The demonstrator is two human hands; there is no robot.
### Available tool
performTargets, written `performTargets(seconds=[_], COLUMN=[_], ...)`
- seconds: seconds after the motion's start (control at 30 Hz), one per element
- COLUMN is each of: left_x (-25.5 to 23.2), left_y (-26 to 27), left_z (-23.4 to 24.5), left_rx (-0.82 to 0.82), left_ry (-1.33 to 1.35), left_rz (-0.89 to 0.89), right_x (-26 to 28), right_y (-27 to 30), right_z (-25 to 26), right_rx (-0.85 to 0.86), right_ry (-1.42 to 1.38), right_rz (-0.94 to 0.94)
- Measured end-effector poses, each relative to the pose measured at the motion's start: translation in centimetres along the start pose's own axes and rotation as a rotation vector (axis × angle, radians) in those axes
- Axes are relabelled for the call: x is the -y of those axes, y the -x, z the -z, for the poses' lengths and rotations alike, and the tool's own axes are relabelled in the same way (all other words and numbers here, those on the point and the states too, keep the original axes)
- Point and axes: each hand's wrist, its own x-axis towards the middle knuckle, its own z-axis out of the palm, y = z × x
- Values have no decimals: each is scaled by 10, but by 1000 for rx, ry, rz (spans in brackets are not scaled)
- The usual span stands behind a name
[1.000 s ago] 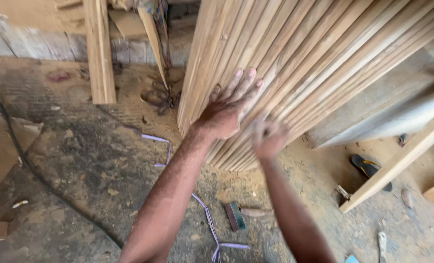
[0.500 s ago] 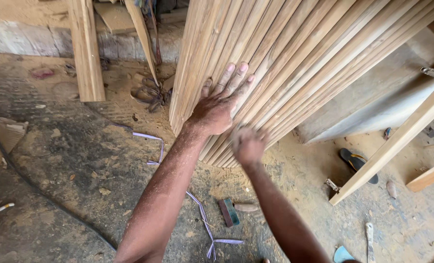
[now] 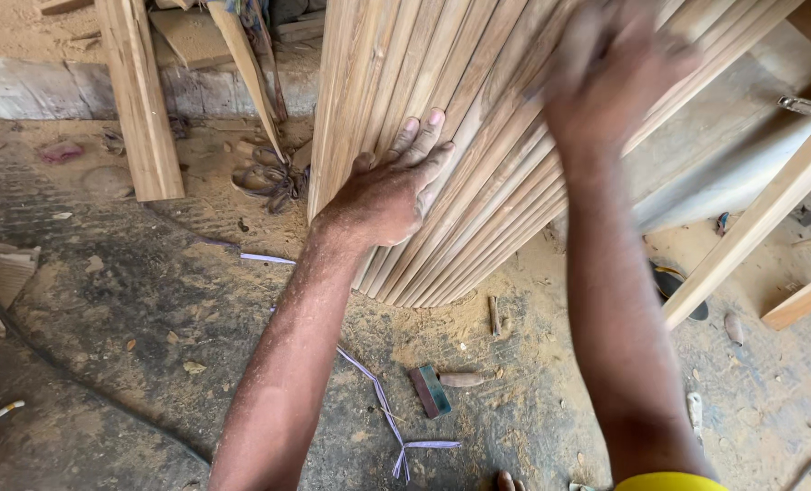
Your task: The person sands the surface of a large, cylindrical wooden structure made of vertical slats using a sanding block. They hold the structure with one hand while moving the sanding block up and down the surface with the other.
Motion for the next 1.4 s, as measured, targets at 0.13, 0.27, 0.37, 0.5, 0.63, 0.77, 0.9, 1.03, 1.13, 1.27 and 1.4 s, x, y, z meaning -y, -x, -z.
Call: performTargets(seconds=[0.13, 0.27, 0.37, 0.5, 0.63, 0.77, 0.9, 1.03, 1.13, 1.27, 1.4], left_x=[-2, -9, -33, -40, -61, -71, -72, -78, -92, -108, -105], left_y=[5, 2, 7, -10, -24, -28, -38, -35, -37, -61, -109], left_z=[5, 3, 5, -20, -32, -29, -36, -17, 1, 33, 70], left_rx=[-170, -401, -307, -403, -724, -750, -797, -888, -925, -1078, -1356], left_ry=[110, 209, 189, 435, 1018, 1087, 994, 717, 513, 111, -170], left_rz=[-78, -53, -13, -326, -321, -170, -109, -150, -97, -10, -149], right_x=[19, 48, 11, 16, 13, 11, -19, -61, -88, -89, -87], right_y=[101, 173, 206, 123, 69, 58, 36, 34, 64, 82, 78], right_z=[1, 21, -3, 10, 26, 45, 60, 62, 33, 28, 30], right_rx=[372, 957, 732, 393, 268, 534, 434, 198, 246, 316, 295], right_ry=[101, 159, -23, -83, -162, -384, -429, -44, 70, 65, 10], right_rz=[26, -243, -410, -3, 145, 209, 273, 101, -64, -125, -149])
